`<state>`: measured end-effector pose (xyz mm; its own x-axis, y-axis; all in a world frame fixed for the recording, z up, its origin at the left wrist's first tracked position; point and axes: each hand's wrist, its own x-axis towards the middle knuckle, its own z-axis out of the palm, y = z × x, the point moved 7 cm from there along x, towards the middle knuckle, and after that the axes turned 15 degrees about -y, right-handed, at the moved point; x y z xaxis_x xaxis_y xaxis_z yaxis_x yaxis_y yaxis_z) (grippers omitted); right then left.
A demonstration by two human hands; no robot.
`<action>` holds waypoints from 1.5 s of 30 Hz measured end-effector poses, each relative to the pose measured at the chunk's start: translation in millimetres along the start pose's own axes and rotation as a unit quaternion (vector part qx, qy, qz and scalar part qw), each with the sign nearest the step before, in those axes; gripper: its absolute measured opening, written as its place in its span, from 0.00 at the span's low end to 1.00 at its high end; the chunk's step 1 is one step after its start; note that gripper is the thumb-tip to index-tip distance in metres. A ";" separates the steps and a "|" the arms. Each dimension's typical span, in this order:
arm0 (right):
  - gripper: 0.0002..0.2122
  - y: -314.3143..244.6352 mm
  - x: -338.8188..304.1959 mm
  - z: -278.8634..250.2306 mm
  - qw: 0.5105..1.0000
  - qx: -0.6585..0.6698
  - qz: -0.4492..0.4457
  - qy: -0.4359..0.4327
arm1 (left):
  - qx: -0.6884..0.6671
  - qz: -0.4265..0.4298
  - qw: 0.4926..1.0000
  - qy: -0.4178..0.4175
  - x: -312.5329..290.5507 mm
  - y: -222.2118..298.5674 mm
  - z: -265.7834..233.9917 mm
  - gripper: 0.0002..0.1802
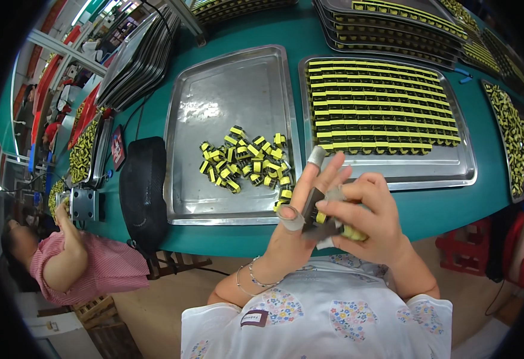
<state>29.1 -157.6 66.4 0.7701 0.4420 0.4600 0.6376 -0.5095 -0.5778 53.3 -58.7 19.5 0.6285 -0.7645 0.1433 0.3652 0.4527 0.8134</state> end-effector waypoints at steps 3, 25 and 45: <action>0.19 -7.6 -11.3 4.3 0.992 -0.100 -0.073 0.010 | -0.068 0.009 0.996 -0.057 -5.8 -8.9 2.9 0.60; 0.16 87.3 -89.0 -114.3 0.926 -0.200 0.257 0.191 | 0.796 -0.020 0.572 0.196 -23.9 61.9 -36.5 0.23; 0.14 125.2 -107.9 -113.8 0.889 -0.283 0.356 0.058 | 0.300 0.064 0.915 0.262 -42.5 57.8 -56.9 0.18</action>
<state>28.2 -353.1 21.2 0.9588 -0.2034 0.1985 -0.1290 -0.9338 -0.3338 86.8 26.1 28.4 0.9398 -0.3280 0.0963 -0.0777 0.0695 0.9946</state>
